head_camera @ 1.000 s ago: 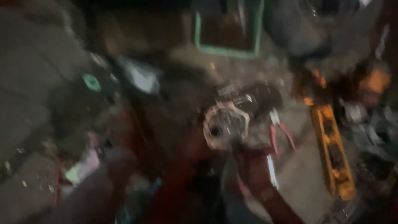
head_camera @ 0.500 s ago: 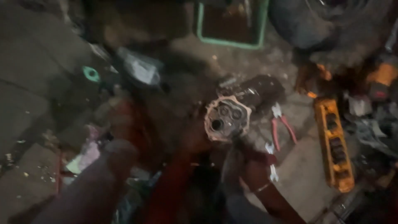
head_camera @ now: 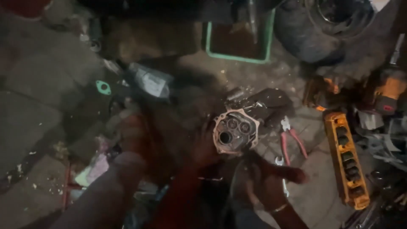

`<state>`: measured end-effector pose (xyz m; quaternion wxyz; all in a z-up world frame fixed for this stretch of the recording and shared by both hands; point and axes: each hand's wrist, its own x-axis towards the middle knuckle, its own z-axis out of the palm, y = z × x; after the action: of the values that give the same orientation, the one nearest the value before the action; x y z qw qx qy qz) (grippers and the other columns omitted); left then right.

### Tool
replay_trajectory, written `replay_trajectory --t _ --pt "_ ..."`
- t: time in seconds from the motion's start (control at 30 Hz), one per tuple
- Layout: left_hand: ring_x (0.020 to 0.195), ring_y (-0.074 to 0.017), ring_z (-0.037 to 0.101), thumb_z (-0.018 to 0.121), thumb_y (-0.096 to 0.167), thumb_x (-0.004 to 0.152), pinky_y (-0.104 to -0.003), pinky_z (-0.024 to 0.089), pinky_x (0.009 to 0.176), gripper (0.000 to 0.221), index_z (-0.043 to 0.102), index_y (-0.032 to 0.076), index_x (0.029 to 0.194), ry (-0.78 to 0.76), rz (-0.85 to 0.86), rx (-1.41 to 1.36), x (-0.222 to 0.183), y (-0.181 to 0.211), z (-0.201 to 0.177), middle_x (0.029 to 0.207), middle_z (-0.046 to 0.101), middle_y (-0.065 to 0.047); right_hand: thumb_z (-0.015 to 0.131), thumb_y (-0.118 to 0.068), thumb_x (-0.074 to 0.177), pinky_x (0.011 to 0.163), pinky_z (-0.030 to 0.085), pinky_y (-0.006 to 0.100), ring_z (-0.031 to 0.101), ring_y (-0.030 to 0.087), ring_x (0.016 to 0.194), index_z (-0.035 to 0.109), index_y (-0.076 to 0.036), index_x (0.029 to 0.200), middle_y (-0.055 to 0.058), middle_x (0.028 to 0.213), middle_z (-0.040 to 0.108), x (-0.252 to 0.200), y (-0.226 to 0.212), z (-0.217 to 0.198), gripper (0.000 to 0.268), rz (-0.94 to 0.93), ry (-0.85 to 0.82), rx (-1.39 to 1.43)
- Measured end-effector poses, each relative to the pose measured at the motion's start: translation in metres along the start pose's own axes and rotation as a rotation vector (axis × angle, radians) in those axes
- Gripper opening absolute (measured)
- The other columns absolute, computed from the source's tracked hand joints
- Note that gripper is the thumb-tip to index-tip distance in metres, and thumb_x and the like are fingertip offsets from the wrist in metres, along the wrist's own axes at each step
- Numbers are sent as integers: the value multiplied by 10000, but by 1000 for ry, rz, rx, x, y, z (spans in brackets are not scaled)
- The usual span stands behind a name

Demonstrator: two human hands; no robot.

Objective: Cleaning and scraping residue from a motorcycle engine component on a workshop floor.

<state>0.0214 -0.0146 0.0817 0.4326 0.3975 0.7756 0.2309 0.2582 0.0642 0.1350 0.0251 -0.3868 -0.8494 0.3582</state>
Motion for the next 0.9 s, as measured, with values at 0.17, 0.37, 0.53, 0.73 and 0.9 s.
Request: replay_trajectory --t 0.17,0.37,0.53,0.73,0.9 --pt "1464 -500 283 852 667 655 -624 368 1110 1201 292 141 1579 117 99 82 13 -33 50 1695 148 -165 565 -129 908 691 540 462 703 353 754 689 -33 1201 193 953 752 8 -16 -17 332 -21 58 -19" --pt "1466 -536 240 874 619 616 -641 350 1108 1292 171 141 1590 153 111 106 10 -36 62 1702 101 -152 578 -129 917 716 523 461 676 344 763 716 -82 1103 162 885 732 -4 20 3 236 -165 123 -204" --pt "1485 -480 320 847 641 699 -628 370 1167 1171 262 164 1595 164 178 144 10 -67 105 1683 202 -146 632 -121 820 660 504 469 670 357 734 691 -30 1262 215 826 708 -25 -13 -9 455 34 -12 -173" --pt "1427 -500 339 914 601 588 -632 382 1045 1239 327 65 1537 270 206 205 2 -16 43 1644 242 -208 612 -166 843 826 521 476 639 407 950 701 -35 1170 221 1024 719 -10 13 10 363 -307 212 -338" --pt "1218 -386 631 863 508 682 -510 551 968 1071 387 109 1555 6 -58 55 26 -9 42 1578 426 -160 601 -215 897 785 523 496 659 389 864 682 -8 1156 206 1000 697 -33 89 38 341 -132 57 -201"
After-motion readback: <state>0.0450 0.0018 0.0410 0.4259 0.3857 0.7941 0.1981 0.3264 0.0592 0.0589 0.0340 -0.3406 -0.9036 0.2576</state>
